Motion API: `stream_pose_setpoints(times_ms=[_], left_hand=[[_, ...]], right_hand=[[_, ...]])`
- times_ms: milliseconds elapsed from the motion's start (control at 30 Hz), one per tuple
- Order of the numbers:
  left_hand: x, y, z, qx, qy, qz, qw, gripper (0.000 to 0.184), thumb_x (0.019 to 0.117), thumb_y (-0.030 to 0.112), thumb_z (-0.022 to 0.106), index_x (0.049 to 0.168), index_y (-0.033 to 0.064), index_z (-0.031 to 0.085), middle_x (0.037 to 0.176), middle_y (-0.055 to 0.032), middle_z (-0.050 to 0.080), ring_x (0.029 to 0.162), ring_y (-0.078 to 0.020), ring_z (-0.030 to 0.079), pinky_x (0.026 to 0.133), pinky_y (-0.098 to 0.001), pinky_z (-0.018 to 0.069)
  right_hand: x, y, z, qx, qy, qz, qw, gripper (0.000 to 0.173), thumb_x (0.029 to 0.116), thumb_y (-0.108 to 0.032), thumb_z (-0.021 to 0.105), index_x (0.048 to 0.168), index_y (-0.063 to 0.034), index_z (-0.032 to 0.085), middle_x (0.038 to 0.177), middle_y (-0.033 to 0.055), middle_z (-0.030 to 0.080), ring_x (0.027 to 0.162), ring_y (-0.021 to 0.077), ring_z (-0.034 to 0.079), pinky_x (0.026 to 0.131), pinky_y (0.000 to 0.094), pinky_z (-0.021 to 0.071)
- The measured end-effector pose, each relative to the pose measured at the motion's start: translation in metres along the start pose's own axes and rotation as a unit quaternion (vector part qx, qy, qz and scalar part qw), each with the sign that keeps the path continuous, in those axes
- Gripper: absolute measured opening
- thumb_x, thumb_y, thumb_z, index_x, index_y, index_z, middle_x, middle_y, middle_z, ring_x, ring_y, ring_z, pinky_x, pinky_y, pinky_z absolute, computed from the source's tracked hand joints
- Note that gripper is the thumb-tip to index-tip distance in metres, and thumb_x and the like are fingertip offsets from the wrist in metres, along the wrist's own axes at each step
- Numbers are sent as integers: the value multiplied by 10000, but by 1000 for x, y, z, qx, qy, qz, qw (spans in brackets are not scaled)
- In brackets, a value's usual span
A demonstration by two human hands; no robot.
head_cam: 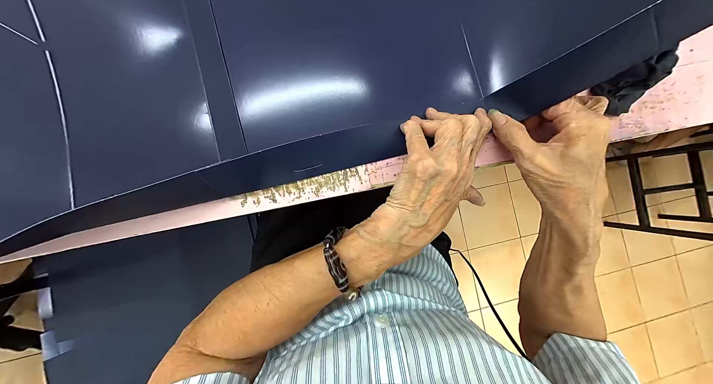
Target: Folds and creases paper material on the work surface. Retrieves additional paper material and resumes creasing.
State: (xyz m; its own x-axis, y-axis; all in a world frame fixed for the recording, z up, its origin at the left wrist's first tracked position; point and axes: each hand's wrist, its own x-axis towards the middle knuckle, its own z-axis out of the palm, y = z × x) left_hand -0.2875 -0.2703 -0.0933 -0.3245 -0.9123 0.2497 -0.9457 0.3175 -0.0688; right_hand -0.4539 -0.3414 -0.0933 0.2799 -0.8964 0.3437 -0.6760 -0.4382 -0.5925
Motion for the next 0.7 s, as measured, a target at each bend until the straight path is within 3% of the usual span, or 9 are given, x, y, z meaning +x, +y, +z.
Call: stream_pose_setpoints(times_ms=[133,300,400,467,533,600,700], left_hand=[[0,3,1,16,-2,-5,1000,850,985,570,542,1515,-80,399,1368,-304,537,1171,-442,543,889,-573,389],[0,0,-1,11,-14,-6,1000,722,1008,429,590,1524,-44,409,1414,-269,519,1205,-413,531,887,-550,389],[-5,-9,0,18,2,21,1000,600,1044,318,550,1503,-51,435,1364,-282,535,1151,-413,546,881,-518,400],[-20,-27,-1,-8,17,51,999,612,1054,361,512,1499,-54,448,1409,-309,524,1249,-431,544,1024,-518,415],[-51,-54,-2,-70,37,55,995,555,1069,372,485,1477,-3,511,1526,-243,486,1435,-378,455,1209,-487,319],[-89,-82,-7,-93,69,32,993,481,1059,345,531,1424,37,585,1507,-197,524,1436,-375,451,1217,-490,313],[-136,-108,-17,-17,109,-36,993,391,1038,321,590,1368,121,655,1417,-117,611,1302,-361,528,1138,-524,324]], right_hand=[[3,-1,1,-26,-3,-51,998,234,974,-279,690,950,-46,698,820,68,648,867,204,567,900,467,348],[-6,-11,2,-101,-5,-94,990,215,998,-245,645,935,-42,675,811,109,625,859,287,564,812,488,376],[0,-17,6,-156,14,-111,981,231,984,-197,643,909,20,668,844,199,657,903,398,591,824,528,392],[0,-22,3,-212,-1,-134,968,265,1002,-198,605,898,43,644,842,227,635,906,437,588,796,537,416],[1,-33,2,-274,-19,-155,949,265,1019,-169,560,924,69,625,868,260,626,929,477,591,773,556,435],[2,-44,3,-335,-38,-183,924,208,1016,-69,513,898,92,571,836,275,576,896,494,571,727,559,417],[-2,-58,9,-404,-83,-222,884,84,970,99,460,909,96,517,842,256,500,848,441,528,695,513,378]])
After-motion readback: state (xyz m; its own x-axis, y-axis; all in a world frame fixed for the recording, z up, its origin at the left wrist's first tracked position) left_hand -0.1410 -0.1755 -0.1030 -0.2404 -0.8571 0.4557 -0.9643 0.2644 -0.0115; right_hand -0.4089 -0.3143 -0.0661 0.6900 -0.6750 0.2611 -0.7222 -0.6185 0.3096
